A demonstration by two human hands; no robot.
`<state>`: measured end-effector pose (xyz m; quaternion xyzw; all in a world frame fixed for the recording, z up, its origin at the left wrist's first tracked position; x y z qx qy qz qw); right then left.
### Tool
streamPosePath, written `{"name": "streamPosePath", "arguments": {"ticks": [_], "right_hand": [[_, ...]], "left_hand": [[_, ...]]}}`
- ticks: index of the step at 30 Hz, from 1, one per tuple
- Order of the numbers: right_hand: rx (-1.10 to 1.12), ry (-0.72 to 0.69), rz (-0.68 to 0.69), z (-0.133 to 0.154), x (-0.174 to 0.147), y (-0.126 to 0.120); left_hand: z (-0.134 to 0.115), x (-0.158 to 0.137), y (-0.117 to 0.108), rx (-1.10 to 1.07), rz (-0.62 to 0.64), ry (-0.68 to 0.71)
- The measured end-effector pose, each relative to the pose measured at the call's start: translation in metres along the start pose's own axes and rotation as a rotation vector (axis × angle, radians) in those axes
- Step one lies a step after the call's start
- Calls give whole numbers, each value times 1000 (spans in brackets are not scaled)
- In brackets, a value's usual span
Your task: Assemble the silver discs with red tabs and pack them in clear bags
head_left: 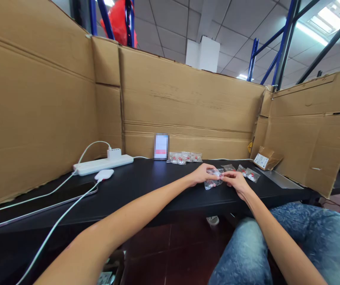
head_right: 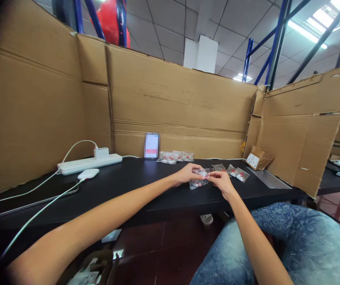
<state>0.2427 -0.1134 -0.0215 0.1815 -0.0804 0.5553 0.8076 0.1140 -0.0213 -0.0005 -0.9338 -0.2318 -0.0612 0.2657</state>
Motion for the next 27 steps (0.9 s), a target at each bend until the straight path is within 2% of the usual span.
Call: {"name": "streamPosePath", "arguments": {"ticks": [6, 9, 12, 14, 16, 20, 23, 25, 27], "right_hand": [[3, 19, -19, -4, 2, -5], [-26, 38, 19, -3, 1, -4], [-27, 55, 70, 0, -2, 1], [40, 54, 90, 3, -4, 4], [138, -5, 45, 9, -5, 4], [242, -129, -167, 16, -6, -5], [111, -94, -74, 13, -4, 0], [1, -114, 5, 12, -3, 3], [-34, -156, 11, 13, -3, 2]], "left_hand": [[1, 1, 3, 15, -14, 17], [-1, 1, 5, 29, -22, 27], [-5, 0, 10, -59, 24, 41], [-7, 1, 10, -126, 10, 50], [-9, 2, 6, -187, -63, 58], [-10, 4, -4, -321, -219, 84], [-12, 4, -6, -375, -203, 129], [-13, 4, -5, -374, -166, 164], [-13, 4, -5, -335, -152, 172]]}}
Point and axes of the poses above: each hand's wrist, its own x-axis towards the middle knuckle, its own y-axis out of the palm, z = x × y, the point moved 5 cm from there along x, towards the middle knuckle, and after that the axes turned 15 degrees about x, right-handed, at the moved point
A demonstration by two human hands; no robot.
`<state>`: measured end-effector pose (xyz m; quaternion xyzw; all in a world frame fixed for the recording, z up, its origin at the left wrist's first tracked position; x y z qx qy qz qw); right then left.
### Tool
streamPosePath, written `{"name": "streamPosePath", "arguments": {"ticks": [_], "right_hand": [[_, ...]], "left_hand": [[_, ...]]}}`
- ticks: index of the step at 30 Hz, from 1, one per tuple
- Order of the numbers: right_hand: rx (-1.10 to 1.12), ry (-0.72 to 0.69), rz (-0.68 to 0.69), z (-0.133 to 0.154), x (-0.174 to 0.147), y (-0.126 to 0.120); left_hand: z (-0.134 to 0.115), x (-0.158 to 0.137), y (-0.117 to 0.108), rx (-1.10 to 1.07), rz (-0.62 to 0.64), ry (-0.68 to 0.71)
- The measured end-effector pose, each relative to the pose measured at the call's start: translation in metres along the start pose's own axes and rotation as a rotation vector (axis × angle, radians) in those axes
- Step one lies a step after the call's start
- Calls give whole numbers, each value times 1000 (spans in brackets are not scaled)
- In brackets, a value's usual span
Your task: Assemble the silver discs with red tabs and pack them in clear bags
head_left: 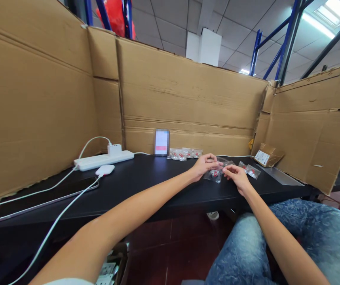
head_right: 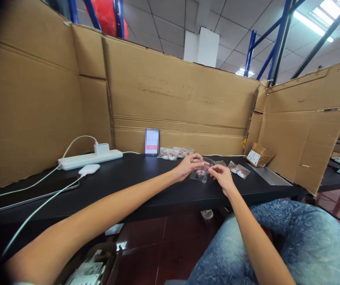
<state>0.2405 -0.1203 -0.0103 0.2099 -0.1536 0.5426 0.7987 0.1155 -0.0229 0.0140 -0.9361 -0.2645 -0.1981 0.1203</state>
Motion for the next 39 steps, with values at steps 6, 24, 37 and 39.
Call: {"name": "streamPosePath", "arguments": {"ticks": [6, 24, 37, 39], "right_hand": [[161, -51, -129, 2, -1, -10], [134, -82, -85, 8, -3, -5], [104, -72, -128, 6, -1, -8], [99, -72, -91, 7, -1, -6]], "left_hand": [[4, 4, -3, 256, -86, 29], [-7, 1, 1, 509, -91, 157], [-15, -2, 2, 545, -110, 184], [-17, -3, 2, 581, -138, 204]]}}
Point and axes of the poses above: each hand's wrist, its own x-axis towards the middle knuckle, its own y-axis out of the palm, z = x × y, the point moved 5 cm from there along x, towards the middle knuckle, and after that the axes turned 15 degrees about x, right-handed, at the moved point
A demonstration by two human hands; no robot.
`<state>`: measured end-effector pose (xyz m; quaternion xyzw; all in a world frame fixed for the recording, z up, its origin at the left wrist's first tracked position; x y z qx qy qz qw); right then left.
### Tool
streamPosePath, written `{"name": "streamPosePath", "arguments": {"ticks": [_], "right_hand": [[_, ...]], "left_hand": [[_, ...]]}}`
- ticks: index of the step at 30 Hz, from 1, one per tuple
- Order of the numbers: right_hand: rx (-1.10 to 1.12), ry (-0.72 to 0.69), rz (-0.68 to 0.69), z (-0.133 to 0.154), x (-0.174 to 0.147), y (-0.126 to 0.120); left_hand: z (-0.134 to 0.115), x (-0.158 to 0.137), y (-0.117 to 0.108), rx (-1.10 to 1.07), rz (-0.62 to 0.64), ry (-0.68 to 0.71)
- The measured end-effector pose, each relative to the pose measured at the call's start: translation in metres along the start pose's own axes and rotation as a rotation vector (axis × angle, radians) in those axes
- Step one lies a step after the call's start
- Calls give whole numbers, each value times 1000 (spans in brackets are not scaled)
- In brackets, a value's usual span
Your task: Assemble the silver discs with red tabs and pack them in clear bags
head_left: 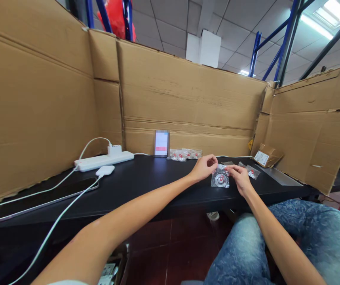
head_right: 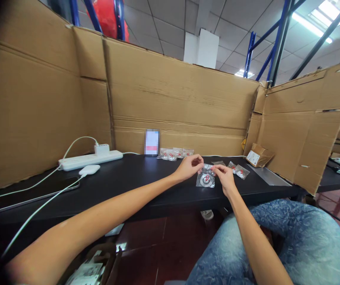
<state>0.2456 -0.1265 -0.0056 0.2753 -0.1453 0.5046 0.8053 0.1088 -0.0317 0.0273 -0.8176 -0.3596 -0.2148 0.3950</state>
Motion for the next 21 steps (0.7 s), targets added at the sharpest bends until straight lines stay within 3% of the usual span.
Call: {"name": "streamPosePath", "arguments": {"ticks": [6, 9, 13, 17, 21], "right_hand": [[62, 39, -97, -4, 2, -3], [5, 97, -8, -9, 2, 1], [-19, 67, 79, -7, -1, 5], [-36, 40, 74, -5, -2, 4], [-40, 129, 87, -11, -2, 3]], "left_hand": [[-2, -3, 3, -32, 7, 21], [-5, -4, 7, -49, 54, 30], [-3, -4, 10, -37, 82, -10], [3, -7, 17, 107, 271, -36], [11, -7, 18, 182, 392, -41]]}}
Point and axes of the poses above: each hand's wrist, its own x-axis towards the middle knuckle, its own y-axis out of the palm, z = x × y, the point moved 5 cm from there along x, towards the middle knuckle, and after that the axes turned 15 degrees about x, right-handed, at the moved point
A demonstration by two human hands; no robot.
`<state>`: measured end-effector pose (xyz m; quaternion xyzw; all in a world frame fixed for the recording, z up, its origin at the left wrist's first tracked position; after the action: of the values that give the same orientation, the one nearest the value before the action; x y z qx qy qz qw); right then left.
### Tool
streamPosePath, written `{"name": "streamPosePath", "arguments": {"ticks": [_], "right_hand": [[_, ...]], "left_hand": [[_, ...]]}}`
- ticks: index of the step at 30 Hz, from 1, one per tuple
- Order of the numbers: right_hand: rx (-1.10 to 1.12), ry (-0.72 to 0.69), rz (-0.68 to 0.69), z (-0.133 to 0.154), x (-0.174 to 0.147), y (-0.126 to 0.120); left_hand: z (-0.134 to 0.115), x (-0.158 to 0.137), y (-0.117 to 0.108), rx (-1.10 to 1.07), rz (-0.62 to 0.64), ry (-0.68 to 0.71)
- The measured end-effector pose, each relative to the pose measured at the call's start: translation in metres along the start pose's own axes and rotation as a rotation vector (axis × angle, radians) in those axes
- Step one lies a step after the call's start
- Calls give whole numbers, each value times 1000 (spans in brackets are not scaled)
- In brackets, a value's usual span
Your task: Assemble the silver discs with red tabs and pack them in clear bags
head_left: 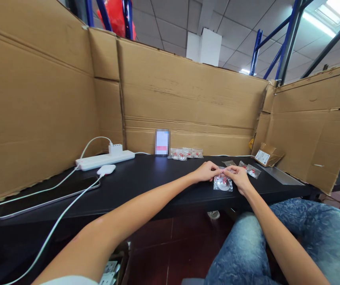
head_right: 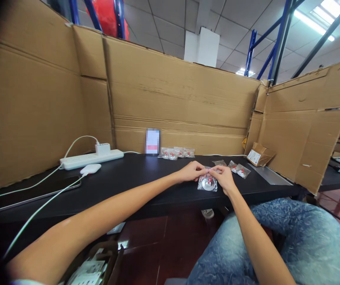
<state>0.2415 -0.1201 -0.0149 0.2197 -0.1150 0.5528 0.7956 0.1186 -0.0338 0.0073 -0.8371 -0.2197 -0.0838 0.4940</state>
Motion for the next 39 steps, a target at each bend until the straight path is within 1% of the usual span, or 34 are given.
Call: {"name": "streamPosePath", "arguments": {"ticks": [3, 7, 12, 16, 19, 21, 23, 25, 27, 31, 33, 39], "right_hand": [[14, 75, -24, -4, 0, -2], [22, 117, -47, -6, -1, -3], [42, 116, -59, -7, 1, -4], [80, 142, -86, -11, 3, -5], [121, 143, -105, -11, 3, -10], [163, 118, -154, -8, 2, -22], [202, 94, -221, -3, -1, -39], [192, 121, -210, -1, -4, -51], [157, 128, -203, 1, -6, -59], [36, 97, -169, -1, -5, -58], [-2, 88, -147, -3, -4, -55], [-19, 99, -137, -6, -2, -53]], "left_hand": [[8, 0, -2, -17, 83, -26], [15, -1, -9, -19, 193, -26], [18, 0, -21, 174, 187, 66], [22, 1, -20, 159, 225, 81], [29, -2, -21, 144, 251, 51], [40, -5, -29, 176, 220, -7], [53, -8, -41, 199, 157, -82], [67, -9, -50, 162, 103, -172], [77, -8, -54, 128, 33, -248], [90, -1, -52, 49, -63, -396], [95, 6, -57, 71, -105, -447], [119, 37, -100, 185, -234, -588]]}}
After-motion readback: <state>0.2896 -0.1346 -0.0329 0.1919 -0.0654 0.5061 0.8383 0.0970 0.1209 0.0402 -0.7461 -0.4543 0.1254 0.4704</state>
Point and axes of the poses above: each hand's wrist, its own x-axis towards the middle knuckle, its own y-axis out of the palm, z = x × y, the point moved 5 cm from there along x, towards the middle knuckle, and after that the axes turned 15 degrees about x, right-handed, at the moved point
